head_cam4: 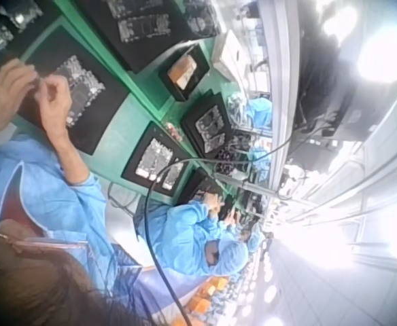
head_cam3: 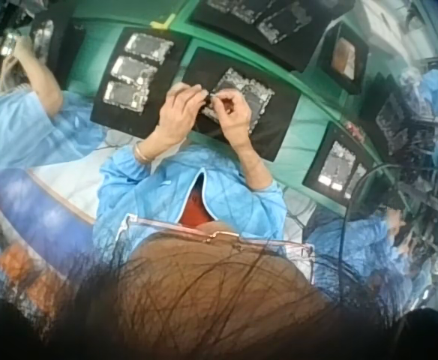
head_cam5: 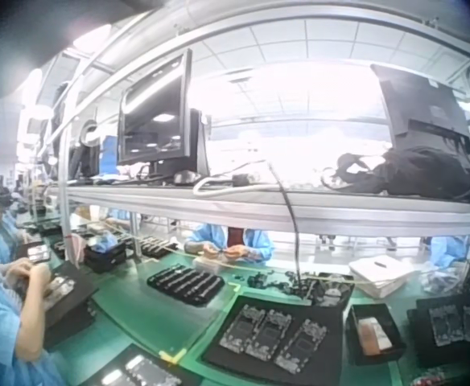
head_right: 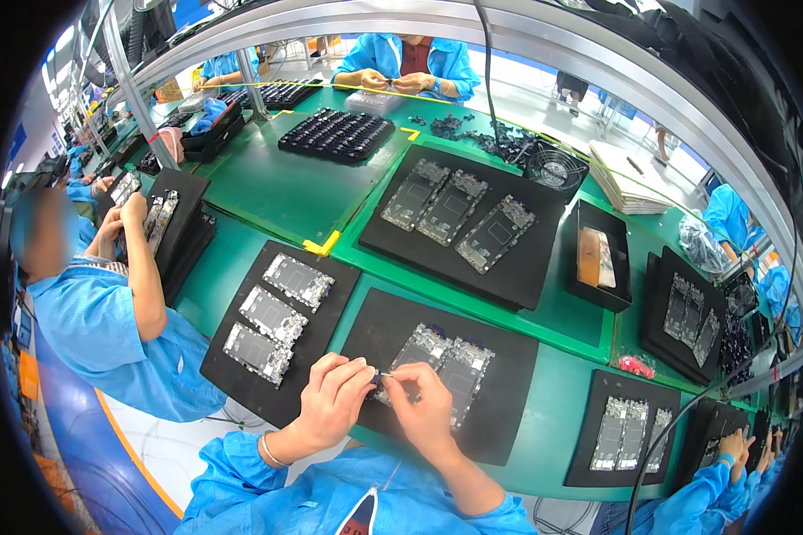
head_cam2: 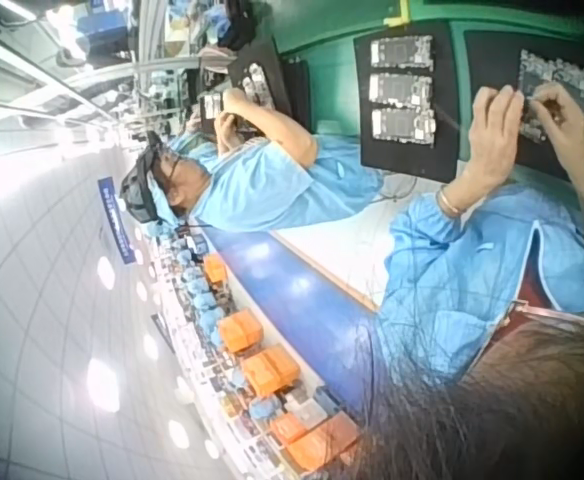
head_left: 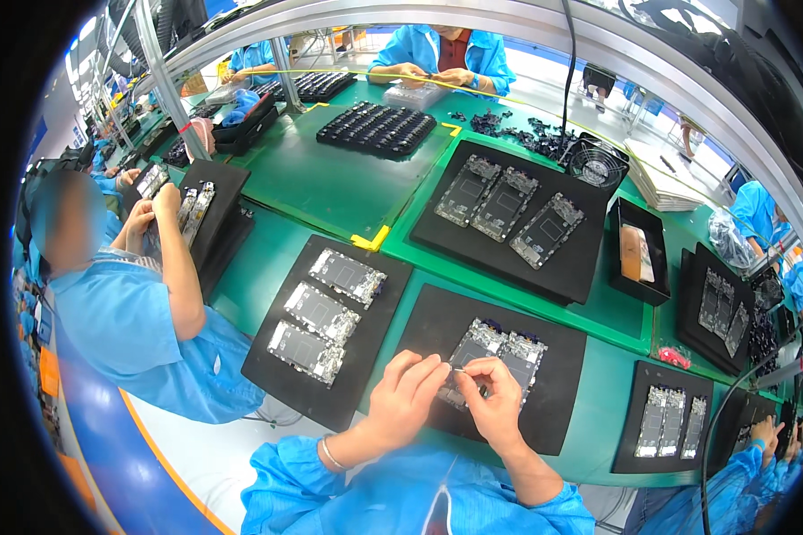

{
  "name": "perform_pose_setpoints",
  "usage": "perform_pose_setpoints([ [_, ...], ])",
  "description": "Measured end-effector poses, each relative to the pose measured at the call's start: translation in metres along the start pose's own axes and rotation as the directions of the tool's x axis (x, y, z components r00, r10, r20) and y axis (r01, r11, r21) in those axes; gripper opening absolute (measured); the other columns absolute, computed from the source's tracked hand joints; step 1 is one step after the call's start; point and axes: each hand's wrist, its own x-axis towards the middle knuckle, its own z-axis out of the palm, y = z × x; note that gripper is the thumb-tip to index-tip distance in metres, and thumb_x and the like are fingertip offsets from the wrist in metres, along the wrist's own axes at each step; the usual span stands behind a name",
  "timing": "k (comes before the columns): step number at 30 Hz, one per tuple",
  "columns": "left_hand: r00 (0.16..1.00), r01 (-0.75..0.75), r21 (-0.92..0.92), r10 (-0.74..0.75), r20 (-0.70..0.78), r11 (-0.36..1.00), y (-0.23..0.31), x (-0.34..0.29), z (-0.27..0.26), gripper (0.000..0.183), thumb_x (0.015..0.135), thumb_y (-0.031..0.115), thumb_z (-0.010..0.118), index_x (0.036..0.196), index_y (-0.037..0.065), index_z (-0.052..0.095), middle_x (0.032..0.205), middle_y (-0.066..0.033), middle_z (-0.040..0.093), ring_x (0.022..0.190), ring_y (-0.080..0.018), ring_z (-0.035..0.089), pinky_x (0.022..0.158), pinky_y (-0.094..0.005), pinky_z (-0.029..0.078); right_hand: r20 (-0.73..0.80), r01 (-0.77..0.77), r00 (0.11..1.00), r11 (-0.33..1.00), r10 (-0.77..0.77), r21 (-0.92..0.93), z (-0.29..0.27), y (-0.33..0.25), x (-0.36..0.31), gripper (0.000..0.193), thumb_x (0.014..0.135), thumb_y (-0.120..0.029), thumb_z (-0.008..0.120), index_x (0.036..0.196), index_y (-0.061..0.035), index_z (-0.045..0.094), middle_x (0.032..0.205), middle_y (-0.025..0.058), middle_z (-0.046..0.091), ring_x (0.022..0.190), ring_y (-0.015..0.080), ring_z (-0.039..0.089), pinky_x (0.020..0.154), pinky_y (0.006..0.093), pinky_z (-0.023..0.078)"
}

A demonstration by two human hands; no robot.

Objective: The person assembles electronic components on circuit boards by hand. They pick up small black parts from a tray and insert them into slots on the board, repeating this process for multiple boards laid out on the green workbench.

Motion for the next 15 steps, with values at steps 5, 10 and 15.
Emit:
perform_pose_setpoints([
  [5, 0.954, 0.152, -0.12, -0.113, 0.279, 0.981, -0.026, 0.041, 0.015, 0.043, 0.068, 0.008, 0.072, 0.108, 0.008, 0.055, 0.108, -0.0084, 0.055, 0.103, -0.0322, 0.05, 0.079, -0.0374, 0.049, 0.021, -0.249, 0.969, 0.964, 0.248, 0.09, -0.01, 0.004, 0.029, 0.02, 0.083, -0.008, 0.066, 0.099, -0.0011, 0.058, 0.092, 0.0078, 0.064, 0.084, 0.0147, 0.062, 0.074, 0.0271, 0.049],
  [10, 0.844, 0.196, -0.02, -0.158, 0.513, 0.98, -0.073, 0.049, 0.071, 0.061, 0.066, 0.024, 0.078, 0.117, 0.006, 0.051, 0.118, -0.0108, 0.051, 0.116, -0.0332, 0.043, 0.094, -0.0435, 0.04, -0.101, -0.262, 0.956, 0.956, 0.276, 0.129, -0.058, 0.043, 0.016, 0.022, 0.089, -0.015, 0.059, 0.107, -0.0015, 0.057, 0.098, 0.0072, 0.064, 0.091, 0.0142, 0.062, 0.08, 0.0269, 0.048],
  [15, 0.813, -0.01, -0.295, 0.179, 0.554, 0.956, -0.048, 0.062, 0.119, 0.067, 0.063, 0.023, 0.08, 0.12, 0.005, 0.05, 0.121, -0.0125, 0.048, 0.119, -0.0335, 0.042, 0.096, -0.0443, 0.039, -0.103, -0.362, 0.926, 0.932, 0.362, 0.025, -0.073, 0.049, 0.017, 0.021, 0.092, -0.014, 0.057, 0.107, 0.0001, 0.056, 0.097, 0.0056, 0.062, 0.088, 0.0125, 0.06, 0.08, 0.0254, 0.048],
])
